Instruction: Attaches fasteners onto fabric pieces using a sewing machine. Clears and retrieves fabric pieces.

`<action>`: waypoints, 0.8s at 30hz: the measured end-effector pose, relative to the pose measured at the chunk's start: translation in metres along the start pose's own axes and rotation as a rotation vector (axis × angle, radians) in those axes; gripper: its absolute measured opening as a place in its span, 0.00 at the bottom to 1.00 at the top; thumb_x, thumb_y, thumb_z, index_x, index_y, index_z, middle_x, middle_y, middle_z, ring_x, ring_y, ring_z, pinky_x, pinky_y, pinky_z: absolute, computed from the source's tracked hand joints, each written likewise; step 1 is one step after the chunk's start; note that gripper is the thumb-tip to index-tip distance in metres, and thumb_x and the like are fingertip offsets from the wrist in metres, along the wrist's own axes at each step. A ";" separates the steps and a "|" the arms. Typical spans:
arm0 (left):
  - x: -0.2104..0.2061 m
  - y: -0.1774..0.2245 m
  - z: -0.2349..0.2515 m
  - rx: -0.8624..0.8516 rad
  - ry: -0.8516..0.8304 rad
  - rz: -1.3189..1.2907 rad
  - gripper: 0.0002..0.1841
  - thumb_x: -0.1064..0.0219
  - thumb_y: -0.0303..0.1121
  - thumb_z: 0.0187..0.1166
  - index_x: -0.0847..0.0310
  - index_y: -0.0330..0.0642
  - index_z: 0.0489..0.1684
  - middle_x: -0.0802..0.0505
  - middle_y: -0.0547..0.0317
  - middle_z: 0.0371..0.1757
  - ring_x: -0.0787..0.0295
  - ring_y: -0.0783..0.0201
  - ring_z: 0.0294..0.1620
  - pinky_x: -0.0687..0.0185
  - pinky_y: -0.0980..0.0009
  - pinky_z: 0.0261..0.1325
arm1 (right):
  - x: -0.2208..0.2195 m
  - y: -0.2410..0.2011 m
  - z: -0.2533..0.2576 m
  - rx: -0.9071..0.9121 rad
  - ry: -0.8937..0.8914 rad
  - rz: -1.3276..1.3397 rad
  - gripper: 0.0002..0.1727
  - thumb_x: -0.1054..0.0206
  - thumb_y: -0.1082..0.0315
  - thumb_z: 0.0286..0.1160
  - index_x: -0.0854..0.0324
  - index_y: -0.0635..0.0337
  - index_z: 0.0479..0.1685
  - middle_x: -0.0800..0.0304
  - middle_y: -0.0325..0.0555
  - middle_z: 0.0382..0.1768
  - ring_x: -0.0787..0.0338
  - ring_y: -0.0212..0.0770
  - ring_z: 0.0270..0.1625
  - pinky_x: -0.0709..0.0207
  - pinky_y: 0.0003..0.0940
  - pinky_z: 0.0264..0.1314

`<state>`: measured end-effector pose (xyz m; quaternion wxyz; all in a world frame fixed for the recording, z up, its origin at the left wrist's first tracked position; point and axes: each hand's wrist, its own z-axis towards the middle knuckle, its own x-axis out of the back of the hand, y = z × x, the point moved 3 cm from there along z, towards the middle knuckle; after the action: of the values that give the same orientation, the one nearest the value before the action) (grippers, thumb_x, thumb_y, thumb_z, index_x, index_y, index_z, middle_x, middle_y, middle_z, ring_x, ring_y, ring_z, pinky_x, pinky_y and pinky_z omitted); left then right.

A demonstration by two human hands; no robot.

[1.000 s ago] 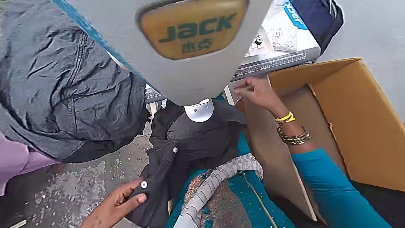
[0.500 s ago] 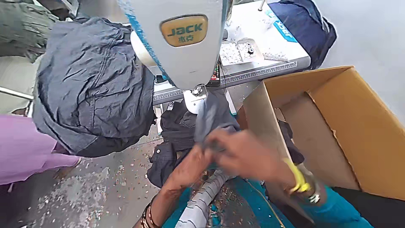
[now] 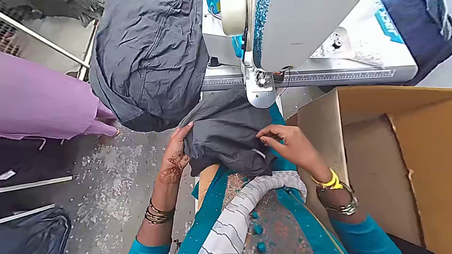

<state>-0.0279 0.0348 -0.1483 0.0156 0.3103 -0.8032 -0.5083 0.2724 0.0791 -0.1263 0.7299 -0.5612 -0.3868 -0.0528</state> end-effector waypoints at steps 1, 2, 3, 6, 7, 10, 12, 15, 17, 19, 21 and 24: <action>0.001 0.001 0.003 -0.004 0.001 -0.004 0.13 0.51 0.33 0.92 0.24 0.44 0.64 0.06 0.59 0.42 0.06 0.69 0.43 0.08 0.70 0.47 | -0.007 0.001 0.000 0.006 -0.039 -0.017 0.11 0.37 0.63 0.82 0.08 0.52 0.48 0.04 0.38 0.43 0.06 0.32 0.43 0.13 0.35 0.51; 0.001 0.003 0.004 -0.011 0.011 -0.010 0.13 0.50 0.33 0.92 0.24 0.44 0.64 0.06 0.59 0.42 0.06 0.69 0.42 0.08 0.70 0.46 | -0.013 0.002 0.001 -0.011 -0.096 -0.052 0.12 0.37 0.64 0.82 0.07 0.52 0.48 0.04 0.41 0.44 0.06 0.37 0.45 0.14 0.42 0.51; 0.001 0.004 0.007 -0.017 0.024 -0.021 0.12 0.50 0.33 0.92 0.23 0.44 0.63 0.06 0.58 0.42 0.06 0.68 0.42 0.08 0.70 0.46 | -0.020 0.005 0.001 -0.056 -0.182 -0.098 0.13 0.37 0.64 0.82 0.07 0.53 0.50 0.04 0.45 0.46 0.06 0.44 0.48 0.15 0.50 0.53; -0.002 0.010 0.011 -0.007 0.048 -0.045 0.11 0.49 0.34 0.92 0.23 0.45 0.62 0.07 0.59 0.41 0.07 0.69 0.40 0.09 0.71 0.43 | -0.041 0.016 0.000 -0.341 -0.534 -0.235 0.25 0.31 0.53 0.80 0.18 0.57 0.71 0.12 0.58 0.64 0.15 0.61 0.68 0.27 0.67 0.65; -0.001 0.011 0.014 -0.013 0.058 -0.035 0.11 0.49 0.34 0.91 0.23 0.46 0.61 0.07 0.59 0.41 0.07 0.69 0.40 0.09 0.71 0.42 | -0.047 0.022 -0.002 -0.400 -0.548 -0.250 0.27 0.30 0.51 0.79 0.19 0.57 0.72 0.13 0.59 0.63 0.15 0.62 0.67 0.27 0.67 0.64; 0.007 0.014 0.022 -0.172 0.170 0.297 0.15 0.46 0.32 0.90 0.28 0.45 0.71 0.09 0.60 0.50 0.09 0.72 0.46 0.12 0.71 0.48 | -0.053 0.035 -0.008 -0.370 -0.316 -0.235 0.16 0.39 0.61 0.84 0.11 0.56 0.58 0.06 0.55 0.47 0.08 0.58 0.52 0.22 0.61 0.53; 0.010 0.015 0.022 -0.459 0.182 0.737 0.29 0.39 0.32 0.85 0.43 0.34 0.82 0.20 0.45 0.73 0.20 0.61 0.69 0.22 0.59 0.69 | -0.048 0.039 -0.006 -0.324 -0.238 -0.224 0.16 0.42 0.61 0.87 0.10 0.57 0.54 0.05 0.53 0.43 0.07 0.56 0.50 0.21 0.59 0.52; -0.023 0.005 -0.005 -0.866 -0.067 1.128 0.30 0.34 0.41 0.80 0.30 0.26 0.74 0.25 0.29 0.80 0.32 0.37 0.83 0.36 0.39 0.82 | -0.049 0.036 -0.005 -0.233 -0.210 -0.219 0.15 0.42 0.62 0.86 0.11 0.60 0.50 0.06 0.55 0.44 0.07 0.57 0.49 0.20 0.59 0.51; -0.059 -0.024 -0.028 -0.825 -0.422 1.176 0.26 0.34 0.47 0.82 0.20 0.36 0.71 0.16 0.43 0.74 0.25 0.45 0.81 0.32 0.42 0.81 | -0.043 0.020 -0.005 0.005 -0.021 -0.189 0.13 0.39 0.64 0.85 0.10 0.60 0.44 0.06 0.50 0.38 0.05 0.48 0.41 0.14 0.47 0.44; -0.082 -0.055 -0.039 -0.690 -0.648 1.025 0.25 0.31 0.43 0.80 0.17 0.36 0.70 0.13 0.46 0.73 0.22 0.51 0.80 0.32 0.50 0.84 | -0.020 -0.017 0.002 0.238 0.146 -0.130 0.12 0.38 0.65 0.85 0.10 0.59 0.41 0.06 0.45 0.36 0.07 0.37 0.40 0.14 0.31 0.45; -0.094 -0.057 -0.035 -0.704 -0.711 0.709 0.13 0.34 0.34 0.83 0.10 0.33 0.51 0.05 0.56 0.51 0.11 0.73 0.57 0.17 0.72 0.66 | 0.012 -0.050 0.009 0.314 0.222 -0.060 0.11 0.38 0.67 0.86 0.11 0.60 0.41 0.06 0.43 0.37 0.08 0.31 0.42 0.15 0.23 0.49; -0.108 -0.012 -0.018 -0.729 -0.767 0.577 0.14 0.38 0.36 0.87 0.15 0.32 0.49 0.08 0.65 0.40 0.15 0.86 0.42 0.18 0.83 0.50 | 0.041 -0.043 0.029 0.209 0.313 0.110 0.11 0.36 0.65 0.85 0.11 0.61 0.43 0.05 0.37 0.38 0.10 0.21 0.37 0.14 0.17 0.42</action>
<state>0.0707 0.0726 -0.1183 -0.0326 -0.1509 -0.5771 -0.8019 0.2643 0.1032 -0.0651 0.8371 -0.4877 -0.2407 -0.0592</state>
